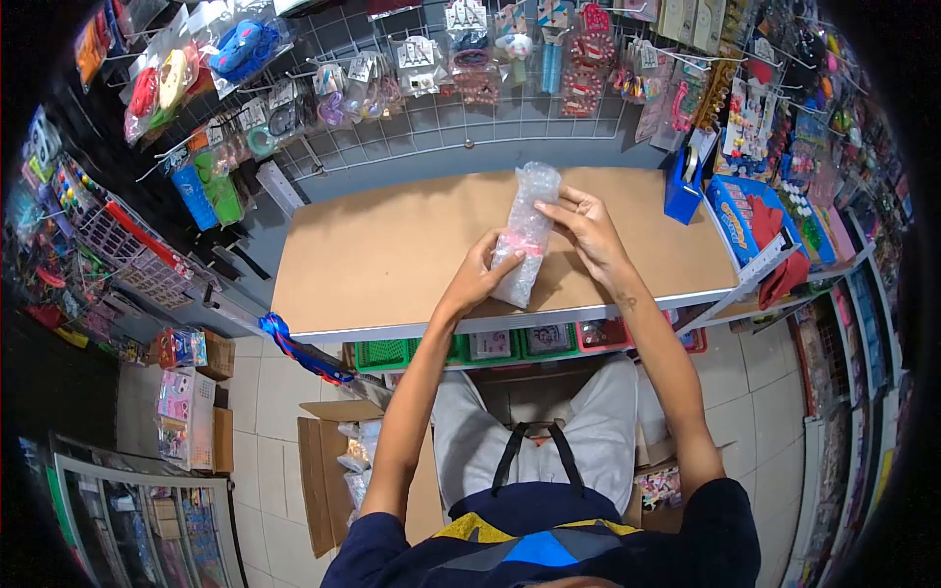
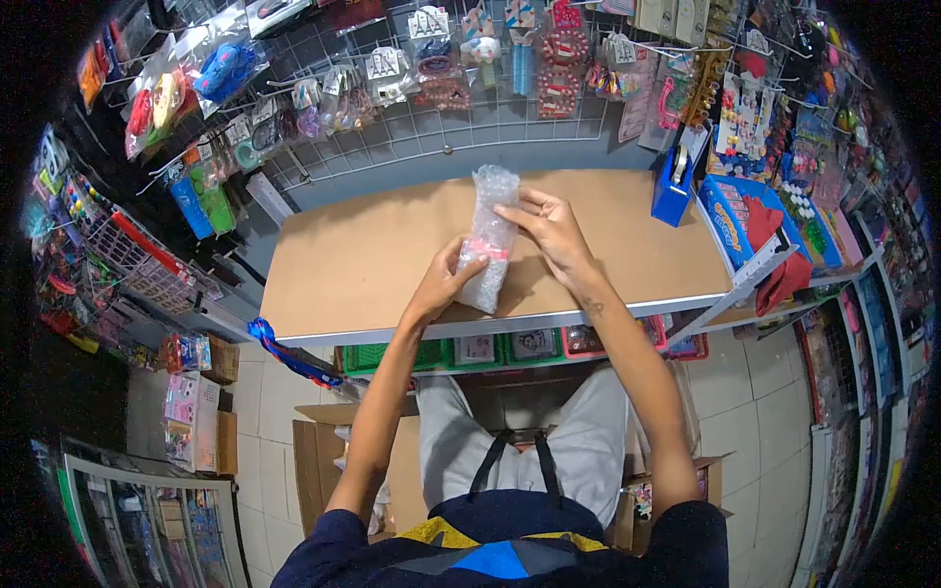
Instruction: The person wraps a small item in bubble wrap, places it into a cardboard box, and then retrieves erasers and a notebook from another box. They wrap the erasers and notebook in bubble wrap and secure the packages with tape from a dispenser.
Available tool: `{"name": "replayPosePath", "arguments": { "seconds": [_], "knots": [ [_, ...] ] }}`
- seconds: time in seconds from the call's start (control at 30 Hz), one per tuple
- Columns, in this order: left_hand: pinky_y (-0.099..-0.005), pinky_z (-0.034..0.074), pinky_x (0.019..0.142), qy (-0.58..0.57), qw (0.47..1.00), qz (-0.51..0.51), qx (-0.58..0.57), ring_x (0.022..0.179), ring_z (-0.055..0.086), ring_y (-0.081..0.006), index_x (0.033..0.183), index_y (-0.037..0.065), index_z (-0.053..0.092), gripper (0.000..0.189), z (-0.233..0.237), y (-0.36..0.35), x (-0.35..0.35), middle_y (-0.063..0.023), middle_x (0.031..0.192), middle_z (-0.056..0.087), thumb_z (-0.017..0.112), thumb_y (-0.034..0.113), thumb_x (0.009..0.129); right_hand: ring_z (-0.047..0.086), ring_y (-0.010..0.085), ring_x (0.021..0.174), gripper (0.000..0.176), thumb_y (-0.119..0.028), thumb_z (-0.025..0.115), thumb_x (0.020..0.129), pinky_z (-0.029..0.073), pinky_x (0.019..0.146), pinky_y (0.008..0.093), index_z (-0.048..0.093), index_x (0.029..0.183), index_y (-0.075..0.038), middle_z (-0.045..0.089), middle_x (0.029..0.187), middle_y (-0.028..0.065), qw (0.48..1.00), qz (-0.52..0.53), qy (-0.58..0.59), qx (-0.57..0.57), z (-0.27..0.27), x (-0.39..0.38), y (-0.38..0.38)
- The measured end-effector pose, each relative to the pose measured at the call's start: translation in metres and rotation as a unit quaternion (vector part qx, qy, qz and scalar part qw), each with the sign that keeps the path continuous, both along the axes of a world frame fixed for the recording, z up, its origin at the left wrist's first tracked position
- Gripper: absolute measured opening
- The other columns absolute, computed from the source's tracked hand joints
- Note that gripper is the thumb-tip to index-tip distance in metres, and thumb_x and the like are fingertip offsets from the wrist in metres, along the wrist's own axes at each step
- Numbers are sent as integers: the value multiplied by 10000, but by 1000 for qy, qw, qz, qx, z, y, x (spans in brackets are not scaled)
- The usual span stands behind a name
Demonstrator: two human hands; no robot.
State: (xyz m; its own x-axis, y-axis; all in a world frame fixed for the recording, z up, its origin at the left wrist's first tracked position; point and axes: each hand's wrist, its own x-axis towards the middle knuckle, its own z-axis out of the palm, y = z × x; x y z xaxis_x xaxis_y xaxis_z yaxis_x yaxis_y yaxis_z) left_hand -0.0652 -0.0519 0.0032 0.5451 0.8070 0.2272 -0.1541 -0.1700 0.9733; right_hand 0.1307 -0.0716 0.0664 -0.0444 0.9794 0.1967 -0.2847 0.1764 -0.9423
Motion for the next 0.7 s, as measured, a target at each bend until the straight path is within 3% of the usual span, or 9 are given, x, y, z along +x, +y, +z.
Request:
{"name": "replayPosePath", "arguments": {
  "seconds": [0.13,0.2,0.27,0.3,0.43,0.6,0.7],
  "knots": [
    [-312,484,914,-16,1000,26,5,1020,592,-154,1216,38,445,303,-12,8,-3,-85,1143,560,591,112,962,662,171,1042,286,-11,652,883,504,918,283,650,1165,33,709,1120,97,989,16,-128,74,-4,-12,-17],
    [-317,503,895,-50,999,17,3,1023,587,-156,1220,85,402,313,-18,14,-4,-91,1169,526,559,74,950,644,214,1106,299,18,590,867,520,925,336,666,1155,-14,711,1145,103,930,-5,-317,187,-9,-14,-26],
    [-325,527,870,-82,994,-7,-68,1043,578,-158,1239,124,382,362,-8,9,-6,-93,1198,511,550,48,928,627,239,1180,276,27,618,835,461,1036,352,674,1102,-11,706,1174,112,947,25,-268,177,0,-24,-41],
    [-330,539,858,-98,989,-20,-107,1053,574,-159,1249,144,371,391,-3,3,-7,-94,1213,503,545,35,917,585,283,1241,332,67,546,805,464,1062,437,674,1100,-17,688,1192,135,924,14,-315,216,-3,-22,-42],
    [-351,569,833,-116,973,-19,-198,1088,581,-197,1256,165,362,358,6,-6,-3,-84,1191,502,506,112,932,525,342,1301,296,66,576,770,347,1149,521,672,1031,-36,659,1260,106,859,-14,-393,329,-14,-19,-43],
    [-399,560,881,-319,902,-81,-281,1078,596,-246,1234,147,409,299,8,-12,5,-89,1154,516,427,203,941,507,314,1325,333,57,614,743,342,1154,523,659,1053,-55,659,1269,70,813,-25,-436,385,-9,-9,-46],
    [-426,548,907,-285,921,-24,-263,1073,593,-256,1210,126,445,289,13,-16,11,-100,1153,530,432,209,934,488,311,1342,347,58,618,739,322,1166,527,657,1062,-62,649,1290,57,806,-14,-446,389,-8,-3,-49]
  ]
}}
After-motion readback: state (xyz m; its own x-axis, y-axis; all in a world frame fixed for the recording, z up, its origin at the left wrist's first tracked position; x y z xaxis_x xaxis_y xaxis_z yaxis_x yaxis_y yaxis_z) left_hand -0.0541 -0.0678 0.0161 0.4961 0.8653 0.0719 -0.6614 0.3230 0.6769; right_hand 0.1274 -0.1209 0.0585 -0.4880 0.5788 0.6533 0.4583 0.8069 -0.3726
